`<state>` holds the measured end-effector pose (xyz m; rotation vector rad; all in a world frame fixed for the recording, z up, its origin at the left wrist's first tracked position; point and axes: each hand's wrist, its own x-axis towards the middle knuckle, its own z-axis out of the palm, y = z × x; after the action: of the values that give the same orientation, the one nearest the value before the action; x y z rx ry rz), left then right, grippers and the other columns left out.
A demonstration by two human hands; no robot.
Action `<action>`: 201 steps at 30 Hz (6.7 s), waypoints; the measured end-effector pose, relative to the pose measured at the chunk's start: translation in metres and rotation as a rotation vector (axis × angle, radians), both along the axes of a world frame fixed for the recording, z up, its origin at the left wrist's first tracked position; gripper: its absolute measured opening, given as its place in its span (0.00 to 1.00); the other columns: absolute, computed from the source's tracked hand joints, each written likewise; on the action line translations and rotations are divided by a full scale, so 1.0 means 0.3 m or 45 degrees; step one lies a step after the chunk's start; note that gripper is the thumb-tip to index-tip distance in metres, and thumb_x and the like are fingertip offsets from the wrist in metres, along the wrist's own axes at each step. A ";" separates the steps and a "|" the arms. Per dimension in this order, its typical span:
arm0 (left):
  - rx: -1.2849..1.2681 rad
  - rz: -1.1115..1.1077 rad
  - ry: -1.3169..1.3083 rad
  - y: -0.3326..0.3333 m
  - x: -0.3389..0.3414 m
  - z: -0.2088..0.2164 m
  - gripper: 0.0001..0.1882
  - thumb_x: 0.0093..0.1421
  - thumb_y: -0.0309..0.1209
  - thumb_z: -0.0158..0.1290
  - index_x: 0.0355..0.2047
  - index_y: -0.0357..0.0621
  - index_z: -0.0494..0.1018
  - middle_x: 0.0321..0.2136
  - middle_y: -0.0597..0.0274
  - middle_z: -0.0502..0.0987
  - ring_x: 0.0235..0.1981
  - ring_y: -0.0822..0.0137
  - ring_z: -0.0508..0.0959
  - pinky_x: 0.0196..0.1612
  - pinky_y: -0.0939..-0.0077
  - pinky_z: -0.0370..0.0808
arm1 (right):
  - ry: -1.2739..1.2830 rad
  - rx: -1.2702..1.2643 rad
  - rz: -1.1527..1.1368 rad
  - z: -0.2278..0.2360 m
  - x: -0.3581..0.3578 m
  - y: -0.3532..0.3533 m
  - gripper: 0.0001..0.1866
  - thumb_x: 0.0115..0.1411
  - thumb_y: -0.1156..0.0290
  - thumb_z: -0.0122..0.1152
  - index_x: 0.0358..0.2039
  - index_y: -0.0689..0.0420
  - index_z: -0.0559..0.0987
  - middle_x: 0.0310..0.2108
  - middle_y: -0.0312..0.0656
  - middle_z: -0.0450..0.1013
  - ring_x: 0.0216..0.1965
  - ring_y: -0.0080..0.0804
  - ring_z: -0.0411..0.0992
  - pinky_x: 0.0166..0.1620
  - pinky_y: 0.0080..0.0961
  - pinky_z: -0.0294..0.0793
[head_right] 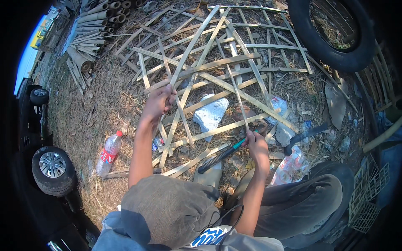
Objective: The person assembles a lattice structure from bamboo strips, using a hammer and nails to join the overlapping pieces and kemudian shifting the frame to work on a new section.
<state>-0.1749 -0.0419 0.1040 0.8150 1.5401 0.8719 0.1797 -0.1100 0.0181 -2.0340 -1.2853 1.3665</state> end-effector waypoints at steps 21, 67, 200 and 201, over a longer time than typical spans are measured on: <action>0.144 0.215 -1.642 -0.015 0.656 -0.147 0.16 0.76 0.38 0.35 0.52 0.41 0.65 0.28 0.65 0.65 0.26 0.72 0.66 0.32 0.76 0.67 | -1.562 0.447 -0.157 0.843 0.658 -0.238 0.30 0.70 0.47 0.52 0.51 0.65 0.75 0.49 0.51 0.75 0.53 0.38 0.71 0.61 0.33 0.62; 0.550 -0.027 1.685 0.228 0.244 -0.362 0.43 0.60 0.66 0.49 0.64 0.45 0.64 0.65 0.51 0.62 0.67 0.52 0.57 0.65 0.44 0.48 | -0.407 0.301 -0.109 -0.013 0.165 -0.239 0.26 0.68 0.57 0.59 0.23 0.69 0.78 0.10 0.39 0.60 0.17 0.21 0.56 0.22 0.31 0.56; 0.725 -0.724 1.070 -0.055 0.683 -0.443 0.17 0.67 0.37 0.45 0.29 0.35 0.75 0.15 0.39 0.75 0.21 0.37 0.80 0.27 0.43 0.77 | 2.587 -0.549 -1.355 0.390 -0.014 -0.558 0.33 0.67 0.33 0.44 0.22 0.52 0.61 0.10 0.28 0.52 0.08 0.16 0.51 0.09 0.17 0.54; 0.846 -0.616 1.171 -0.051 0.686 -0.452 0.21 0.67 0.36 0.44 0.24 0.33 0.75 0.16 0.38 0.76 0.21 0.38 0.80 0.28 0.44 0.77 | 2.854 -0.580 -1.374 0.422 -0.011 -0.562 0.32 0.68 0.36 0.44 0.22 0.53 0.61 0.10 0.31 0.53 0.08 0.17 0.53 0.08 0.17 0.56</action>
<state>0.0310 -0.0573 -0.0316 2.1960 1.6695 0.6572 0.1764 -0.2786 0.1446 -0.0613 0.9537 1.8239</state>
